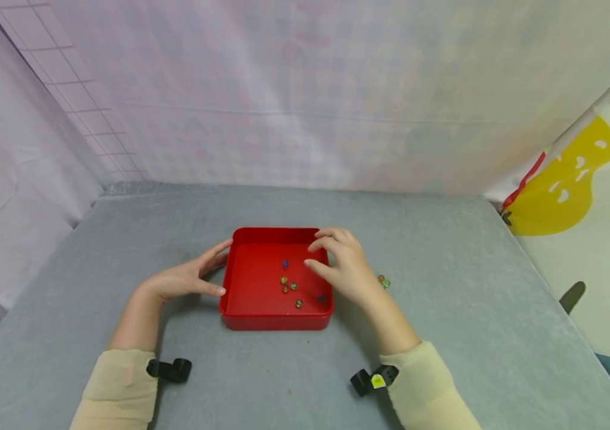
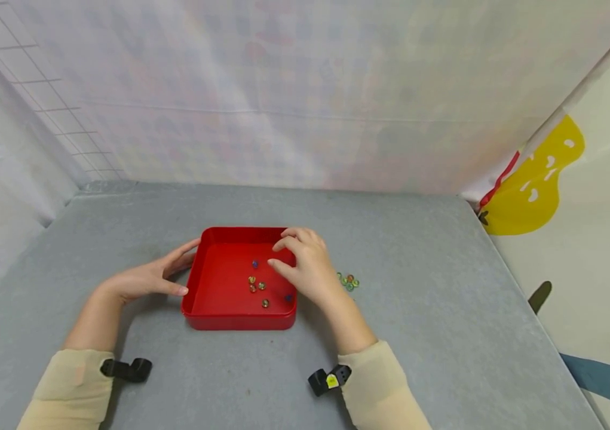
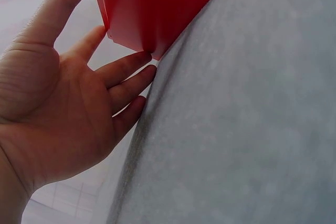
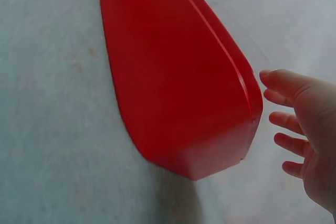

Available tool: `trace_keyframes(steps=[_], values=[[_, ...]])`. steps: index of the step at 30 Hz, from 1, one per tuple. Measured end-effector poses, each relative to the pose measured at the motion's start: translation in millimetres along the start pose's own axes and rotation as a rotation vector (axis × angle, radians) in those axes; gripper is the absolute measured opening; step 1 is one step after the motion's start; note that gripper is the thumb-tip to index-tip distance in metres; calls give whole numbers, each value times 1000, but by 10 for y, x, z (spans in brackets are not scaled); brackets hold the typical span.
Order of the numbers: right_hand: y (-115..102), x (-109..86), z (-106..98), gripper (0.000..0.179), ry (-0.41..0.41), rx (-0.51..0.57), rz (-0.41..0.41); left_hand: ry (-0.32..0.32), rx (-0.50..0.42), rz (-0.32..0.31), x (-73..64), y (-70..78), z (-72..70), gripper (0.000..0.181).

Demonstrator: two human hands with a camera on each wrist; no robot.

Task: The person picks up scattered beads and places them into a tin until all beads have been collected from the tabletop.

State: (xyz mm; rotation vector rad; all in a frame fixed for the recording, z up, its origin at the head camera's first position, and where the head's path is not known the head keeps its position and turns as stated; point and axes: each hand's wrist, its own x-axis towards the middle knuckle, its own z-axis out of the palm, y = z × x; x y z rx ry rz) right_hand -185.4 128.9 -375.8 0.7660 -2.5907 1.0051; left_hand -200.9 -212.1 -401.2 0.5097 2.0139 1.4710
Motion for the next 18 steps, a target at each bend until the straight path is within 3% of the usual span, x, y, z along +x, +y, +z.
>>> trace_keyframes(steps=[10,18], values=[[23,-92,-87,19,-6,-7,-21,3,16,-2,-6,-1,1,95],[91,-184,-129,20,34,2,-56,4,15,-2,-4,-3,1,95]])
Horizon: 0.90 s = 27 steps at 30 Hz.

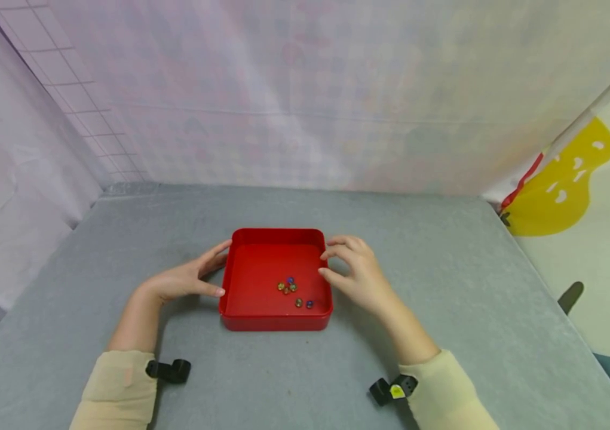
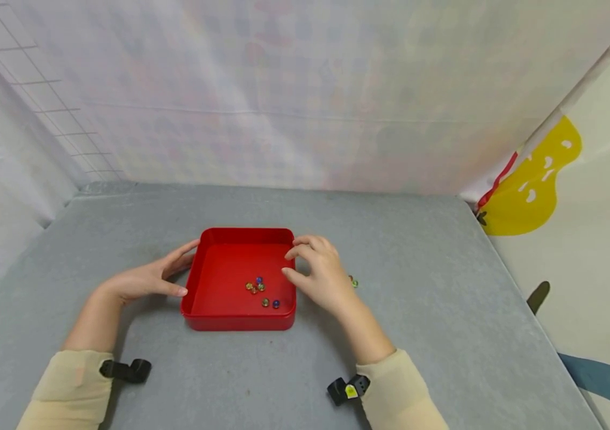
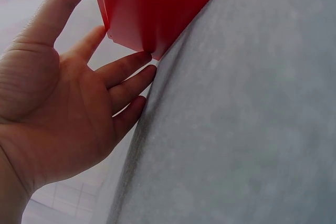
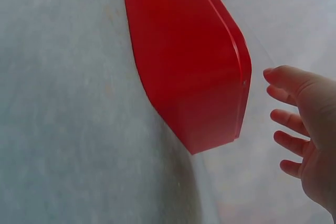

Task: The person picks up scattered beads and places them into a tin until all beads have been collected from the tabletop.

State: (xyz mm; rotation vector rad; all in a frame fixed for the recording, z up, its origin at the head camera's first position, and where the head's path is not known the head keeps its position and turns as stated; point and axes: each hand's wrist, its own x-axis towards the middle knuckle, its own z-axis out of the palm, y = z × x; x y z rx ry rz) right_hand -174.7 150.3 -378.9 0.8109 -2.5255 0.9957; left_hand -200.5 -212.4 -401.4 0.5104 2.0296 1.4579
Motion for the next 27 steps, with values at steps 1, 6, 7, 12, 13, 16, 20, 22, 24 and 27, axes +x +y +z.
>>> trace_keyframes(steps=[1,6,7,12,13,16,20,22,24,27], values=[[7,-10,-6,20,4,3,-3,1,2,0,0,-1,-1,96],[25,-66,-58,19,18,7,-25,4,8,-5,5,-7,0,96],[31,-78,-70,20,19,7,-29,4,8,-5,6,-7,1,96],[94,-137,-126,22,28,-4,-38,3,7,1,4,0,3,95],[108,-148,-135,22,33,-5,-39,3,6,3,2,2,3,95],[136,-175,-161,22,40,-4,-37,1,5,3,-3,8,2,95],[154,-202,-193,22,38,-4,-22,2,4,3,-7,16,5,95],[174,-218,-203,22,36,-8,-17,4,6,3,-5,16,8,95],[198,-235,-211,23,38,-13,-15,7,9,3,-5,18,11,95],[245,-265,-221,23,44,-18,-26,10,7,5,-6,13,16,96]])
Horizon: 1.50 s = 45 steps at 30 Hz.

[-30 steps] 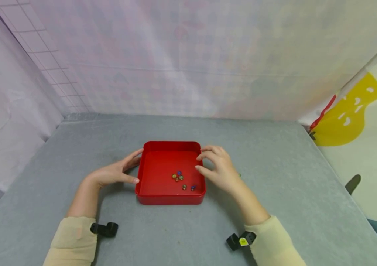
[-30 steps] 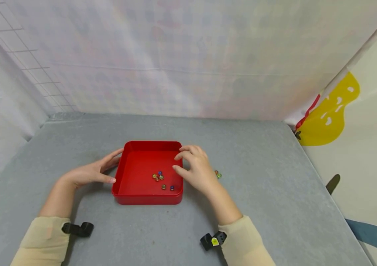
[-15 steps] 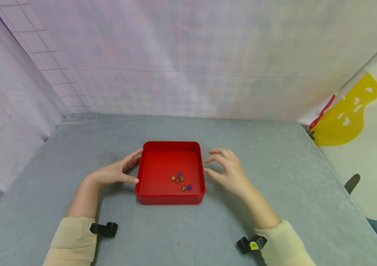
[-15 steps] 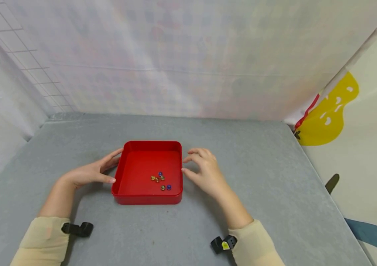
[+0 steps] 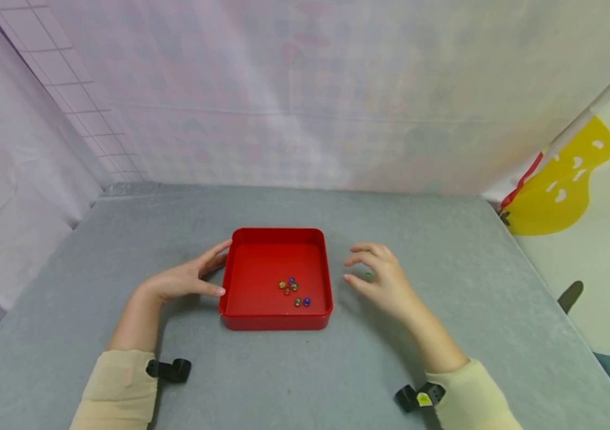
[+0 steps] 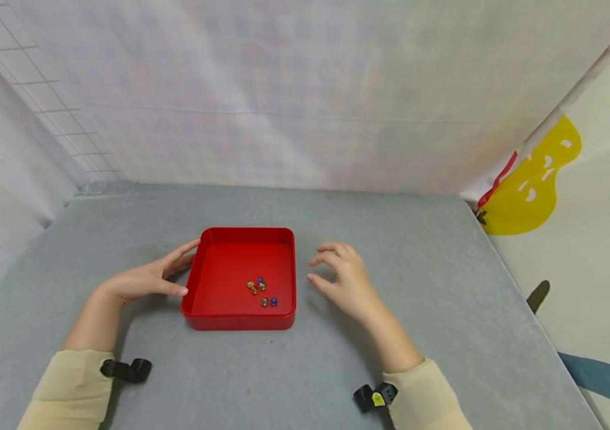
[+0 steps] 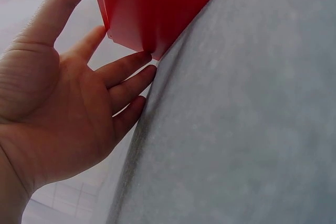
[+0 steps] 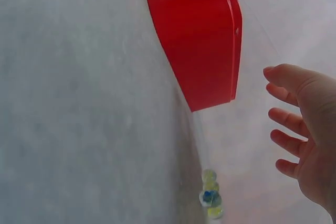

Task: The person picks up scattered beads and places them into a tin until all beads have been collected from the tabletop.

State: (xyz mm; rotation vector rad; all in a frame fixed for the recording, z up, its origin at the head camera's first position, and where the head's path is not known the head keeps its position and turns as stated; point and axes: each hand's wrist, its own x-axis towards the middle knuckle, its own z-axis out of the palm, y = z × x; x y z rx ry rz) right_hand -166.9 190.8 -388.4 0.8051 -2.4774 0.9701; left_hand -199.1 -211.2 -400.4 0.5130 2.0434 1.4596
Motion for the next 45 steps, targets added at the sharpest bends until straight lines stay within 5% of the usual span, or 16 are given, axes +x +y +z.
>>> trace_keyframes(steps=[20,45], values=[[220,-211,-171,20,-19,-43,60,3,-2,-6,-3,-10,4,96],[485,-341,-251,16,-108,-42,236,1,-1,-15,6,-12,1,96]])
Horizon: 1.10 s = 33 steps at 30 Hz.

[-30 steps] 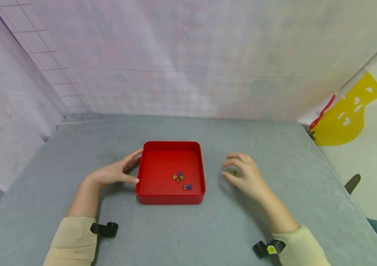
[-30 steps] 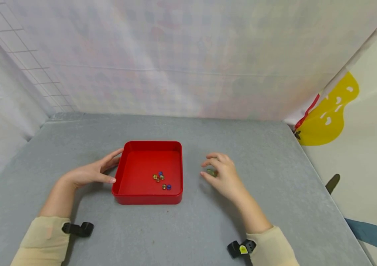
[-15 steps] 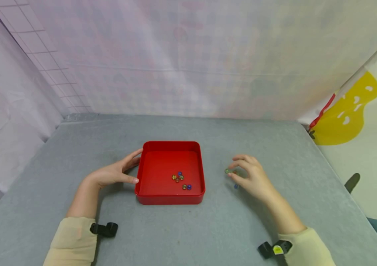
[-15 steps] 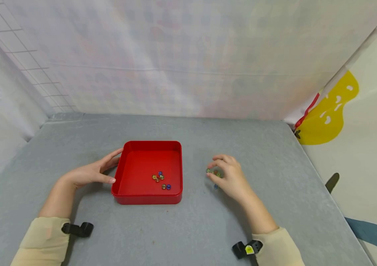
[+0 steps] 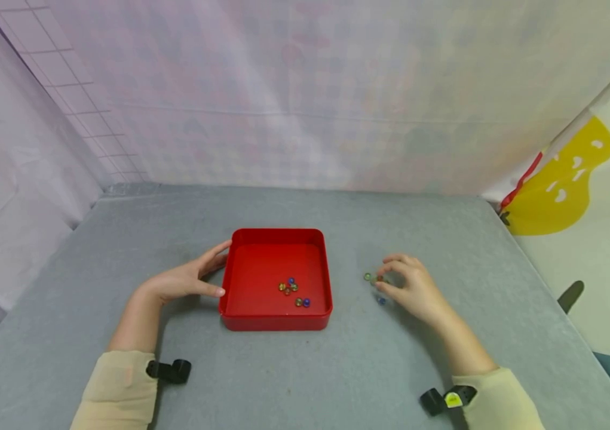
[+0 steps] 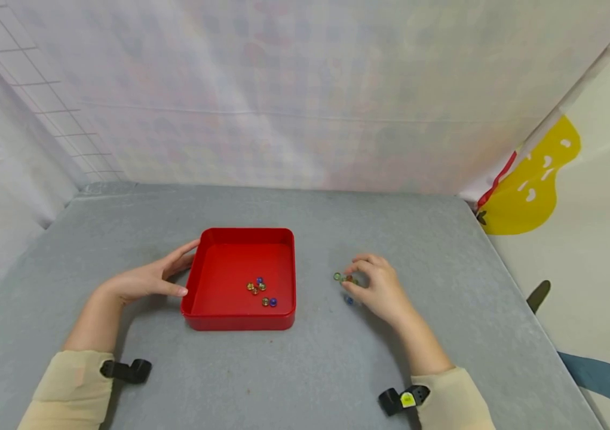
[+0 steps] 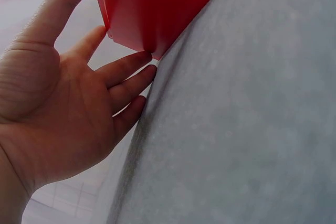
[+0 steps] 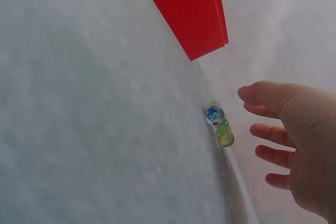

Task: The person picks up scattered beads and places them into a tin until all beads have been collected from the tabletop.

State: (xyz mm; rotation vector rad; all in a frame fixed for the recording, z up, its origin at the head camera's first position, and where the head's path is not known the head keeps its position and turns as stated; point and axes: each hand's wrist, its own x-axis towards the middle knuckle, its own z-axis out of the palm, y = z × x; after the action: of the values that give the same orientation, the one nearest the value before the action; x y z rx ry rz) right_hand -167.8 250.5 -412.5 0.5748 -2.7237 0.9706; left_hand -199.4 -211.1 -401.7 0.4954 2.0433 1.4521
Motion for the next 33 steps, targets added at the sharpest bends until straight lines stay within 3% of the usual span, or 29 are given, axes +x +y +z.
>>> trace_keyframes(steps=[33], values=[[113,-41,38,16,-47,-92,-27,-3,-8,7,0,16,2,95]])
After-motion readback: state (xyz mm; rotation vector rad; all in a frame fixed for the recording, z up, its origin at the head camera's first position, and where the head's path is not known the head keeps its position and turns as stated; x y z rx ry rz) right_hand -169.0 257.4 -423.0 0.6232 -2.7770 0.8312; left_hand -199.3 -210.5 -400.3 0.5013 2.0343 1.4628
